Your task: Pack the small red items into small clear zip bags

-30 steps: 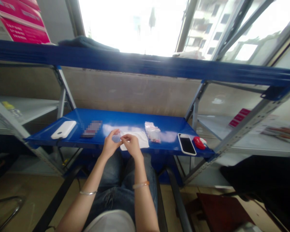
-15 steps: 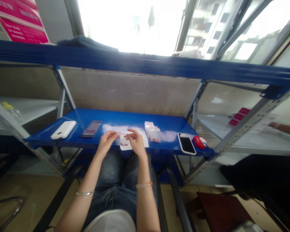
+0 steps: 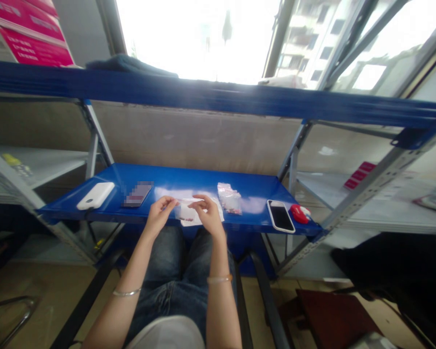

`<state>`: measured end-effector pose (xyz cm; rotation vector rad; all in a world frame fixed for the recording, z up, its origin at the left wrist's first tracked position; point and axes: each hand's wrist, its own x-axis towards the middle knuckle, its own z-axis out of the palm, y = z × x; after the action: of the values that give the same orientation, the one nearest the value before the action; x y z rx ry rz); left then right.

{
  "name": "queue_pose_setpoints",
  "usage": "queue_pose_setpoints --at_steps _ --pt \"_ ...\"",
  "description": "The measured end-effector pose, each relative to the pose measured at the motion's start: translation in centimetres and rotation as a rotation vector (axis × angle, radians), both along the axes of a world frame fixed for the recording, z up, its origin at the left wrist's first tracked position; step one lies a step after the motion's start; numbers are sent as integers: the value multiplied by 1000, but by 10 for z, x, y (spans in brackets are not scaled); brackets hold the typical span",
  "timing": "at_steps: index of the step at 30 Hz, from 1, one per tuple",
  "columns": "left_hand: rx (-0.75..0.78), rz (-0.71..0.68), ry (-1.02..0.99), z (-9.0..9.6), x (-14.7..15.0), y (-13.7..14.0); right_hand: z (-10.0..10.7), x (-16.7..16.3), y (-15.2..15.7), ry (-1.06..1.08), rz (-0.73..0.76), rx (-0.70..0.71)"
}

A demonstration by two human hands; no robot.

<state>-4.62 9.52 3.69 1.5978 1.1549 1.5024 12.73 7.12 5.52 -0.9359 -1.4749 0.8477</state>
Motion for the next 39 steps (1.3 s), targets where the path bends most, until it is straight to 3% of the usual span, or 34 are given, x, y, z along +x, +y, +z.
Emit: queue_pose_setpoints --at_steps 9,13,39 --pt "11 -124 19 9 3 -9 -3 2 3 13 -8 -23" --pt "28 -83 28 12 6 -11 -5 -1 4 29 60 -40" --pt "87 -59 70 21 5 -18 1 -3 -1 8 -5 6"
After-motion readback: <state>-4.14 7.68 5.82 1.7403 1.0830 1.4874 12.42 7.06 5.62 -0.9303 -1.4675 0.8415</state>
